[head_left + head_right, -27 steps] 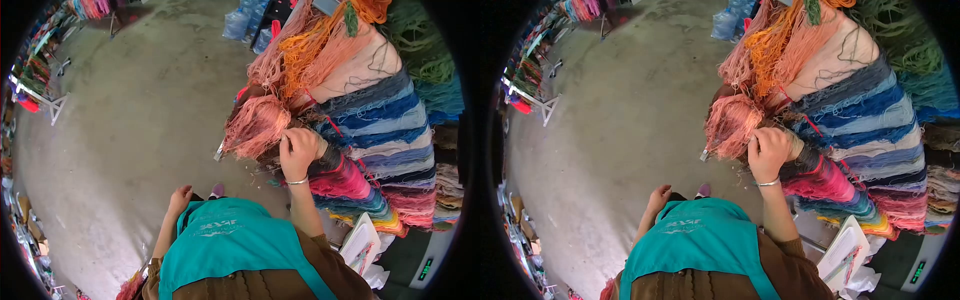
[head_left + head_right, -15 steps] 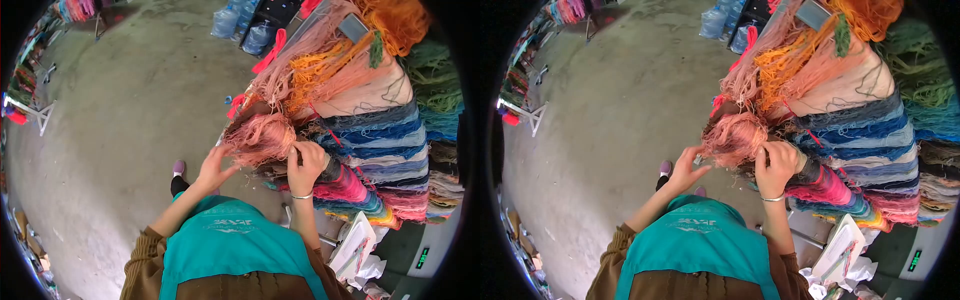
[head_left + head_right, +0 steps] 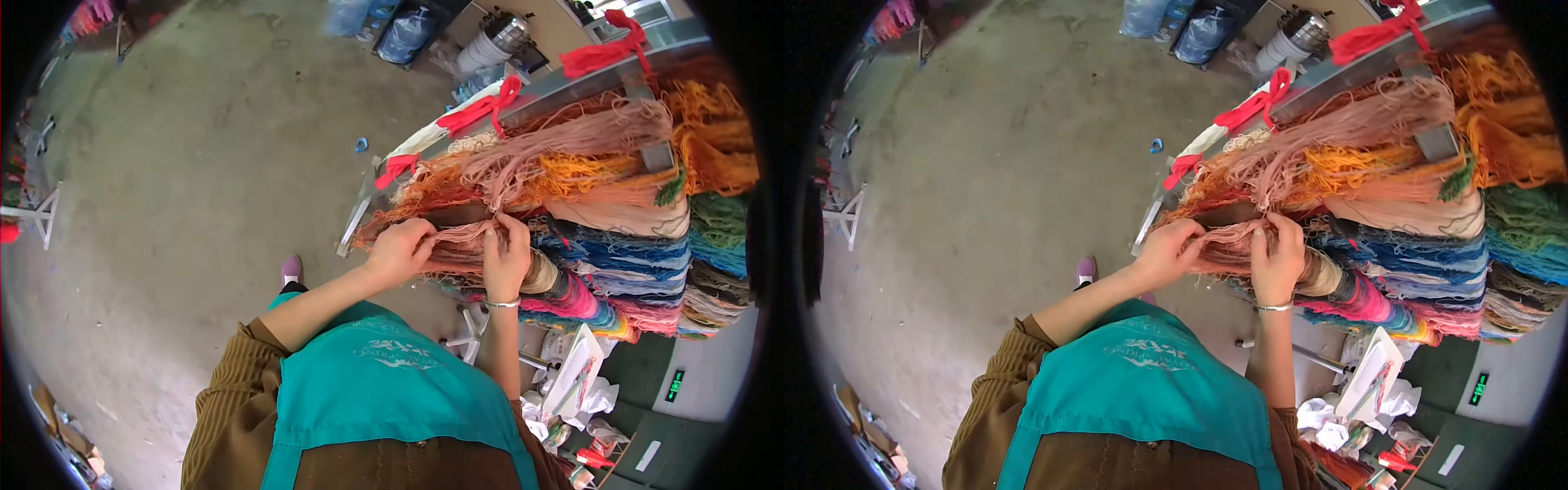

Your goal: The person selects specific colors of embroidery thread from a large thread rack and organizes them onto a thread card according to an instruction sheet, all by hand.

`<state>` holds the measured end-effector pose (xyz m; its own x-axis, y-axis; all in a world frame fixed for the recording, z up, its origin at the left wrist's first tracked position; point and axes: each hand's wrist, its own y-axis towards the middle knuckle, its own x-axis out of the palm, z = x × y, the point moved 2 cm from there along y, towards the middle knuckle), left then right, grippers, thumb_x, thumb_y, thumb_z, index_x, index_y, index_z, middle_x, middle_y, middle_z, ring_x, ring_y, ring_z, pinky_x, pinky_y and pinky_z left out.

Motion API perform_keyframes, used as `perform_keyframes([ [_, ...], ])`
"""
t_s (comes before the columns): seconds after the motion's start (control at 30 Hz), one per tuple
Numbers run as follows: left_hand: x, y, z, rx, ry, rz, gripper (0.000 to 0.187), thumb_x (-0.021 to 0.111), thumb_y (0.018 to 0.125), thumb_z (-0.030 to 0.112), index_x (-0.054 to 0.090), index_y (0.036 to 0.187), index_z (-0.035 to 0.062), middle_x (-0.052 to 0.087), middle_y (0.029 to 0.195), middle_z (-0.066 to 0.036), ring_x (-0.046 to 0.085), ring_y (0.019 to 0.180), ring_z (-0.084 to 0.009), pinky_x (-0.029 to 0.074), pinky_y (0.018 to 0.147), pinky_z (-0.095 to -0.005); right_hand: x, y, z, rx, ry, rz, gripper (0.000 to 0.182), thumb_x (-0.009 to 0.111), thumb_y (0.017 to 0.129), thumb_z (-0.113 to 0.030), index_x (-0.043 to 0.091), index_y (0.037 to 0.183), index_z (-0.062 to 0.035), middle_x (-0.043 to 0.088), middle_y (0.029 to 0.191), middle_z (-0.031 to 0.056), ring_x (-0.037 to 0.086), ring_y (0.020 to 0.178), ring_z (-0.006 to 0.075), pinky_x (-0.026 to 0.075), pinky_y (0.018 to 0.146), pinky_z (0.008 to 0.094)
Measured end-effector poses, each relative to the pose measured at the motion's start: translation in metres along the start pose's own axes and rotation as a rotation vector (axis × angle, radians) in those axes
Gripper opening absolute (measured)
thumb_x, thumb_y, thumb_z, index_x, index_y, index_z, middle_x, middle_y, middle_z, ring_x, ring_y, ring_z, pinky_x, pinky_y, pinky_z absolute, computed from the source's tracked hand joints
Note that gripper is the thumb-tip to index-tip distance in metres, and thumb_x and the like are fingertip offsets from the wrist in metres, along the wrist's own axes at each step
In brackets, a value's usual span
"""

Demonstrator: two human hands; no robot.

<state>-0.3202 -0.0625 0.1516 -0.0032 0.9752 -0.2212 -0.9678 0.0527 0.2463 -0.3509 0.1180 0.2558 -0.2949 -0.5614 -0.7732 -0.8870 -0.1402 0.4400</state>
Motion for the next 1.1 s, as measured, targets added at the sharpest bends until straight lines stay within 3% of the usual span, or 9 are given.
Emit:
perform_keyframes([
  [0.1, -0.013, 0.01, -0.019, -0.04, -0.019, -0.012, 0.015, 0.06, 0.088, 0.012, 0.061, 0.1, 0.0036, 0.064, 0.1, -0.017, 0.063, 0.093, -0.0369, 0.05, 0.079, -0.0454, 0.004, -0.001, -0.005, 0.074, 0.086, 0.068, 0.023, 0.065, 0.083, -0.001, 0.064, 0.106, 0.0009, 0.062, 0.106, 0.0175, 0.06, 0.097, 0.0329, 0.048, 0.09, 0.0395],
  [0.3, -0.032, 0.031, -0.041, -0.071, -0.042, -0.061, 0.017, 0.059, 0.087, 0.01, 0.063, 0.102, 0.0026, 0.063, 0.099, -0.017, 0.063, 0.093, -0.0361, 0.05, 0.079, -0.0427, 0.011, 0.052, -0.089, -0.351, -0.117, 0.012, 0.025, 0.065, 0.08, 0.004, 0.065, 0.104, 0.0018, 0.066, 0.108, 0.0162, 0.06, 0.109, 0.034, 0.047, 0.097, 0.0416],
  [0.47, -0.029, 0.038, -0.054, -0.081, -0.058, -0.126, 0.015, 0.06, 0.086, 0.013, 0.064, 0.097, 0.0039, 0.066, 0.097, -0.016, 0.064, 0.094, -0.0366, 0.051, 0.081, -0.0454, 0.058, 0.097, -0.102, -0.431, -0.446, -0.148, 0.033, 0.067, 0.083, -0.016, 0.065, 0.113, -0.0016, 0.064, 0.117, 0.0136, 0.049, 0.127, 0.0331, 0.036, 0.108, 0.0498],
  [0.57, -0.035, 0.032, -0.067, -0.111, -0.082, -0.185, 0.014, 0.06, 0.086, 0.013, 0.065, 0.096, 0.0038, 0.066, 0.095, -0.016, 0.065, 0.09, -0.0353, 0.052, 0.077, -0.0441, 0.04, 0.093, -0.053, -0.252, -0.415, -0.03, 0.032, 0.066, 0.083, -0.015, 0.065, 0.112, -0.0021, 0.066, 0.113, 0.0139, 0.057, 0.115, 0.0346, 0.042, 0.101, 0.0464],
  [0.63, -0.038, 0.025, -0.08, -0.175, -0.079, -0.183, 0.017, 0.059, 0.09, 0.012, 0.066, 0.102, 0.0019, 0.066, 0.092, -0.013, 0.066, 0.075, -0.0236, 0.052, 0.07, -0.0344, 0.023, 0.081, -0.01, 0.031, -0.274, 0.038, 0.03, 0.066, 0.085, -0.015, 0.066, 0.112, -0.0014, 0.067, 0.109, 0.0153, 0.06, 0.109, 0.0356, 0.046, 0.096, 0.0432],
  [0.77, -0.034, 0.024, -0.085, -0.231, -0.077, -0.317, 0.018, 0.055, 0.09, 0.009, 0.066, 0.102, 0.0019, 0.068, 0.084, -0.012, 0.066, 0.074, -0.0209, 0.053, 0.069, -0.0332, 0.016, 0.059, 0.05, 0.442, 0.299, 0.065, 0.03, 0.06, 0.096, -0.015, 0.063, 0.12, 0.0026, 0.068, 0.113, 0.0091, 0.061, 0.102, 0.0134, 0.047, 0.091, 0.0262],
  [0.9, -0.028, 0.03, -0.084, -0.194, -0.089, -0.395, 0.018, 0.056, 0.091, 0.011, 0.066, 0.102, 0.0013, 0.068, 0.081, -0.011, 0.066, 0.073, -0.02, 0.052, 0.069, -0.033, 0.018, 0.05, 0.032, 0.255, 0.045, -0.119, 0.033, 0.063, 0.094, -0.024, 0.065, 0.113, 0.0034, 0.067, 0.112, 0.0214, 0.065, 0.105, 0.0324, 0.049, 0.093, 0.0364],
  [0.97, -0.031, 0.034, -0.081, -0.332, -0.16, -0.402, 0.016, 0.06, 0.091, 0.013, 0.068, 0.1, 0.0032, 0.067, 0.085, -0.015, 0.065, 0.072, -0.0274, 0.051, 0.068, -0.0377, 0.015, 0.045, 0.009, 0.165, -0.122, -0.038, 0.034, 0.063, 0.093, -0.025, 0.065, 0.113, 0.0027, 0.066, 0.112, 0.0233, 0.063, 0.105, 0.0381, 0.049, 0.094, 0.0397],
  [1.1, -0.034, 0.065, -0.082, -0.171, -0.092, -0.295, 0.015, 0.062, 0.091, 0.012, 0.066, 0.098, 0.0, 0.066, 0.085, -0.015, 0.066, 0.074, -0.0238, 0.051, 0.068, -0.0356, 0.01, 0.041, -0.019, 0.212, -0.199, 0.06, 0.032, 0.063, 0.092, -0.02, 0.064, 0.115, 0.0015, 0.067, 0.113, 0.0212, 0.063, 0.104, 0.0382, 0.05, 0.091, 0.0413],
])
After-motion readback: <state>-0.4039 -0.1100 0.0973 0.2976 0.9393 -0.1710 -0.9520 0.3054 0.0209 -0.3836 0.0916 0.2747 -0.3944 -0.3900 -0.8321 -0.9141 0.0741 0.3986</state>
